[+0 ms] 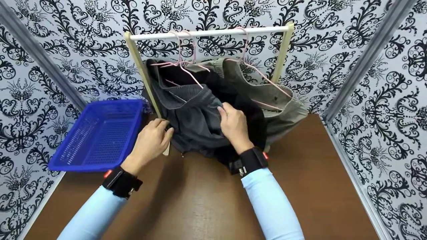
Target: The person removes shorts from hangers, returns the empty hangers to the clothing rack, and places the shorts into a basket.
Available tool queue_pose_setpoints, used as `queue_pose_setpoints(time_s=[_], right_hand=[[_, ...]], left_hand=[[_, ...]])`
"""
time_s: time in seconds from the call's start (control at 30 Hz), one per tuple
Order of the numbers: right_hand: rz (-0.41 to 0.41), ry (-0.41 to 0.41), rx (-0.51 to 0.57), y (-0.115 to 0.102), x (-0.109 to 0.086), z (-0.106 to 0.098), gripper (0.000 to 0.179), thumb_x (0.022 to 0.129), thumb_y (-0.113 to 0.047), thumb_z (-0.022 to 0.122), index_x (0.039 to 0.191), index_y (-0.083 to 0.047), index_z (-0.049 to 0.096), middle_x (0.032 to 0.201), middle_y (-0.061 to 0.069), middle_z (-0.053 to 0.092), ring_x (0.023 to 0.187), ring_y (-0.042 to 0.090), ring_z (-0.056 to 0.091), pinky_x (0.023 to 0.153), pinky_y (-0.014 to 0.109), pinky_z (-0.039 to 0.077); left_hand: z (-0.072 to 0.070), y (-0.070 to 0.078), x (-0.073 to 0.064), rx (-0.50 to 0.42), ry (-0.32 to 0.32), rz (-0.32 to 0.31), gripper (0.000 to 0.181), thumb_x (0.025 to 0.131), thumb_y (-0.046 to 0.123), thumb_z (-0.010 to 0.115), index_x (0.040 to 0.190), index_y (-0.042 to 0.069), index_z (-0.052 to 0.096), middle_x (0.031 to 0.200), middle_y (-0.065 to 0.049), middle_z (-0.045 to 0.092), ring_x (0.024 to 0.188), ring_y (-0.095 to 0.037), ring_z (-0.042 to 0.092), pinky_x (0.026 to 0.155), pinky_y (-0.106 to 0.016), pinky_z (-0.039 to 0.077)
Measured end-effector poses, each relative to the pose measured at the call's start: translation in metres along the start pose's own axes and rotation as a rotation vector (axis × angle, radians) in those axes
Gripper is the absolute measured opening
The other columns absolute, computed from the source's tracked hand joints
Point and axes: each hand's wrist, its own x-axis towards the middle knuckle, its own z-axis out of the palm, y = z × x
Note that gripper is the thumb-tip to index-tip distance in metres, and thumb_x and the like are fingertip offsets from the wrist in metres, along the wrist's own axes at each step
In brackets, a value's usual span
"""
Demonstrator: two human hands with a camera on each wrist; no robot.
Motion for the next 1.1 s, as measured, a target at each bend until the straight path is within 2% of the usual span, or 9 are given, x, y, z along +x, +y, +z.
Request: queue_pose_setpoints(time_s=[0.1, 0.43, 0.83, 1.1], right_hand=[[-0.016, 0.029, -0.003, -0.001, 0.000, 0.000, 0.020, 0.100, -0.011, 0.064, 0.084, 0.002, 0.065, 0.067, 0.013, 0.055, 0.064, 0.030, 0.051, 0.063, 0.049, 0.045], [-0.029, 0.056, -0.010, 0.000, 0.000, -0.007, 0.026, 0.101, -0.011, 0.063, 0.078, 0.000, 0.059, 0.062, 0.006, 0.043, 0.061, 0.026, 0.045, 0.059, 0.043, 0.040], [-0.054, 0.135, -0.013, 0.006, -0.006, -0.012, 0.017, 0.099, -0.008, 0.065, 0.085, 0.000, 0.068, 0.064, 0.010, 0.053, 0.061, 0.024, 0.048, 0.061, 0.039, 0.041], [-0.061, 0.145, -0.017, 0.009, -0.008, -0.012, 0.017, 0.100, -0.008, 0.065, 0.084, 0.000, 0.067, 0.062, 0.007, 0.050, 0.060, 0.023, 0.046, 0.058, 0.032, 0.038]], left_hand=[[0.000, -0.001, -0.001, -0.002, -0.005, -0.001, 0.028, 0.101, 0.024, 0.060, 0.104, -0.003, 0.068, 0.104, -0.017, 0.067, 0.093, -0.040, 0.064, 0.078, -0.053, 0.053], [0.001, -0.001, -0.001, 0.002, -0.007, -0.010, 0.029, 0.102, 0.025, 0.058, 0.103, -0.002, 0.068, 0.104, -0.018, 0.068, 0.093, -0.040, 0.065, 0.078, -0.052, 0.053], [0.002, -0.002, -0.003, -0.015, -0.006, -0.009, 0.029, 0.102, 0.024, 0.059, 0.102, -0.003, 0.067, 0.103, -0.018, 0.067, 0.093, -0.040, 0.065, 0.078, -0.053, 0.054], [0.005, -0.003, -0.004, -0.016, -0.011, -0.010, 0.030, 0.102, 0.026, 0.058, 0.102, -0.003, 0.067, 0.103, -0.019, 0.067, 0.093, -0.040, 0.065, 0.078, -0.053, 0.054]])
